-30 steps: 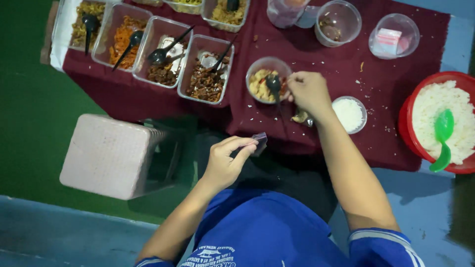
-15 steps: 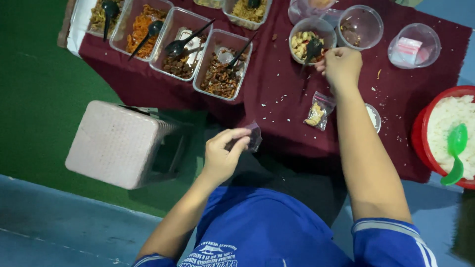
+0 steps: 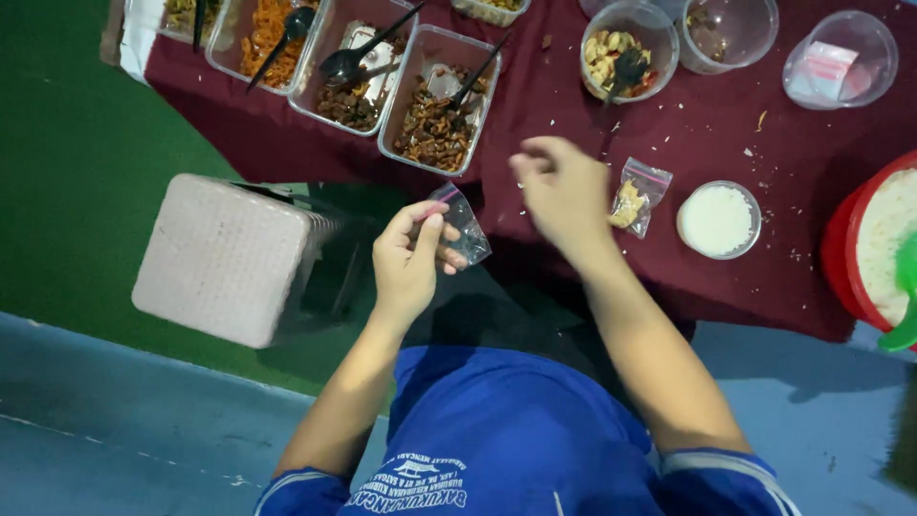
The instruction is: Portioning various food toppings into small plastic bags using spoons
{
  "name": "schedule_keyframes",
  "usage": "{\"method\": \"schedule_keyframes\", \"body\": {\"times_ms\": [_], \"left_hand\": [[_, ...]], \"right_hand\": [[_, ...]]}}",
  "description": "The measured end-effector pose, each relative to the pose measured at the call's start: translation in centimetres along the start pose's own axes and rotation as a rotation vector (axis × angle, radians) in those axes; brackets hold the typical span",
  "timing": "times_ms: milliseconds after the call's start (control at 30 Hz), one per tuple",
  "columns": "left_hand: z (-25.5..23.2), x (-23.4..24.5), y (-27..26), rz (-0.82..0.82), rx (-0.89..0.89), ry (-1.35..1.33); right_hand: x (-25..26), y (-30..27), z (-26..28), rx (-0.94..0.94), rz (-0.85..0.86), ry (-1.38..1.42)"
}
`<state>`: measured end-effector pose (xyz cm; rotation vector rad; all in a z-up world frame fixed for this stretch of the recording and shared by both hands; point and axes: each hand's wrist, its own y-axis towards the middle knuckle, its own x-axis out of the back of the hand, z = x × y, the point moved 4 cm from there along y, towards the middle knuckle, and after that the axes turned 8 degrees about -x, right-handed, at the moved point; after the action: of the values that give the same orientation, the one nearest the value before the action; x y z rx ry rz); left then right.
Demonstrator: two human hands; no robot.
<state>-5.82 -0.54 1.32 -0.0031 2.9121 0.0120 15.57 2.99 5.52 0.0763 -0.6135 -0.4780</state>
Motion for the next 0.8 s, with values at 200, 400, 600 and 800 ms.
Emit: {"method": "schedule_keyframes", "body": {"times_ms": [200,400,600,800], "left_hand": [[-0.5,1.6,-1.0,-0.035,-0.021,0.041],[0.2,4.1,-2.2,-0.074,-0.007,0.058],[0.1,5.5,-2.4,-0.070,-0.031,0.061],[-0.1,4.5,-2.2,-0.047,-0.058,0.046]], "right_hand": [[-8.8,1.9,-2.1,-0.524,0.424,-0.023],[-10.9,3.1,-3.9,-0.408,0.313,-0.039],[-3.1,1.9,-0.2,-0.367,0.273,-0.093],[4.9,0.1,0.9,-0.171,0.467,-0.434]]}}
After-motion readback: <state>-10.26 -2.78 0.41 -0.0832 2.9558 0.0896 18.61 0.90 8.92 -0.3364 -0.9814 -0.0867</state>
